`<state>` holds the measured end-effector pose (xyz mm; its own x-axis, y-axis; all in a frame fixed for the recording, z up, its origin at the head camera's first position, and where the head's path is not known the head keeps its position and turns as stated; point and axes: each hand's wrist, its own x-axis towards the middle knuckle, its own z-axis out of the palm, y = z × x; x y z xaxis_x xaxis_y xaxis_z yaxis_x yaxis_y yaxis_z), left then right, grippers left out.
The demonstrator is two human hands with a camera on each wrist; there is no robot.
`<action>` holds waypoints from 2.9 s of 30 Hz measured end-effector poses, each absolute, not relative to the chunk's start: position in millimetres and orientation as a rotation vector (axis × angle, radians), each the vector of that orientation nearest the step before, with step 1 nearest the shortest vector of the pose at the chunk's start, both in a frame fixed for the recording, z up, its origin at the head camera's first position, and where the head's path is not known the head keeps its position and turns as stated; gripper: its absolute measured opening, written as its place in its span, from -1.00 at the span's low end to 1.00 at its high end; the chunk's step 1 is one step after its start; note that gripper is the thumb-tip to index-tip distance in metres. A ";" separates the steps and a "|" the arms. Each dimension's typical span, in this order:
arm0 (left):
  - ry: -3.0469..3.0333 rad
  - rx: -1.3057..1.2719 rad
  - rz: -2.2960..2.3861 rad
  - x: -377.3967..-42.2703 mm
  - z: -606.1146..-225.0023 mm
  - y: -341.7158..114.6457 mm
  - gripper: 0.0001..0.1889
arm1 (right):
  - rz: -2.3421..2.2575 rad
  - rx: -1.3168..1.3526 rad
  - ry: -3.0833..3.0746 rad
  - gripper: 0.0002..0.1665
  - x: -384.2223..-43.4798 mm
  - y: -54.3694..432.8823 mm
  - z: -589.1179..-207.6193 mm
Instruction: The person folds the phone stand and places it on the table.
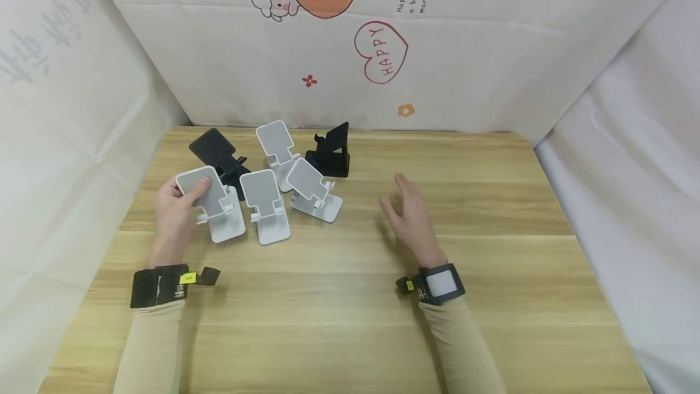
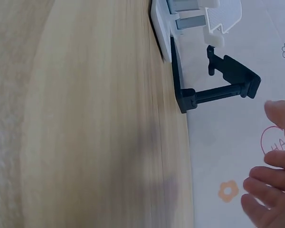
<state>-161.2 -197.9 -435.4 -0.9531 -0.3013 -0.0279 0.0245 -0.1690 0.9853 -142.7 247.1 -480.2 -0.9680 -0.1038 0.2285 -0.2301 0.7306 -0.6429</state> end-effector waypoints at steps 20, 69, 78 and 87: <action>-1.602 -0.053 -2.240 -145.7 -371.4 -168.2 -0.70 | 1.902 0.145 -2.436 -0.35 -135.9 214.1 -474.5; -2.076 -0.412 -2.305 -152.5 -353.0 -57.6 -0.77 | 3.174 0.178 -1.823 -0.66 -144.2 133.2 -438.7; -2.143 -0.478 -2.225 -155.5 -354.6 -54.2 -0.69 | 3.072 0.158 -1.884 -0.58 -146.2 136.0 -438.0; -2.283 -0.603 -2.187 -159.6 -357.7 -58.7 -0.57 | 3.018 0.167 -1.907 -0.68 -147.4 142.0 -439.0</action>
